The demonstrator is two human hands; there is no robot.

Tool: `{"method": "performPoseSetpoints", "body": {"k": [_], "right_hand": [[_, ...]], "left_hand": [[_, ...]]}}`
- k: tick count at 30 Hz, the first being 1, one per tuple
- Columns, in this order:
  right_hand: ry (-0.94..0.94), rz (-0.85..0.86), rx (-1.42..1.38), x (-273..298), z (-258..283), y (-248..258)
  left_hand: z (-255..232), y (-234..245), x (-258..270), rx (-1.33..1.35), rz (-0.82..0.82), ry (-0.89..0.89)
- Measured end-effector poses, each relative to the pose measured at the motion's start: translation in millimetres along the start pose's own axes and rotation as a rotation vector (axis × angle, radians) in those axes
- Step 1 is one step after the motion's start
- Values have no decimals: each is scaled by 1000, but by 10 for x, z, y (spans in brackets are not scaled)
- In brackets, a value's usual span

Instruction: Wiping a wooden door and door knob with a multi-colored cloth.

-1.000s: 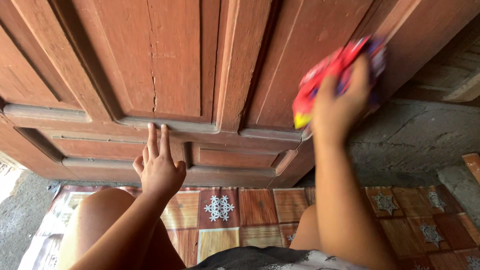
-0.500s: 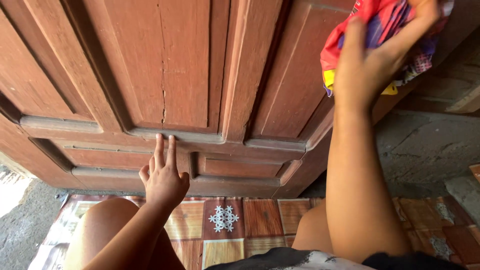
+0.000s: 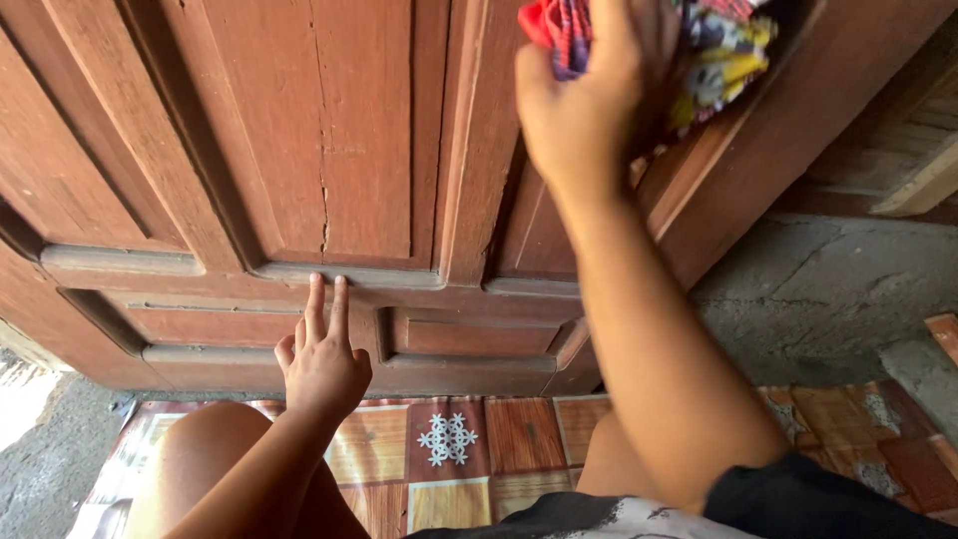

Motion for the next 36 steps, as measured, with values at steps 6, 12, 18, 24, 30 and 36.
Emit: {"method": "performPoseSetpoints", "body": {"k": [6,12,18,24,30,36], "right_hand": [[-12,146,-620,244,-993,353],[57,-79,-183,231,-708,174],[-12,-77,-435,148,-61,-23],[184,42,-324,159,-453,250],[-248,-265,-444,355,-766,-80],[2,-69,-236,271,243,33]], "left_hand": [[-16,-43,4,82,-41,20],[-12,33,-7,1,-58,10],[-105,-2,8,57,-28,32],[-103,-34,31,82,-81,50],[-61,-51,-2,84,-76,27],[-98,22,4,70,-23,78]]}}
Point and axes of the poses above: each hand's wrist, its own x-axis away from the middle knuckle, its own y-axis out of the back of the hand, z = x × y, the point moved 2 cm from there along -x, towards the middle knuckle, and after that the axes turned 12 degrees about y, right-handed, at the moved point
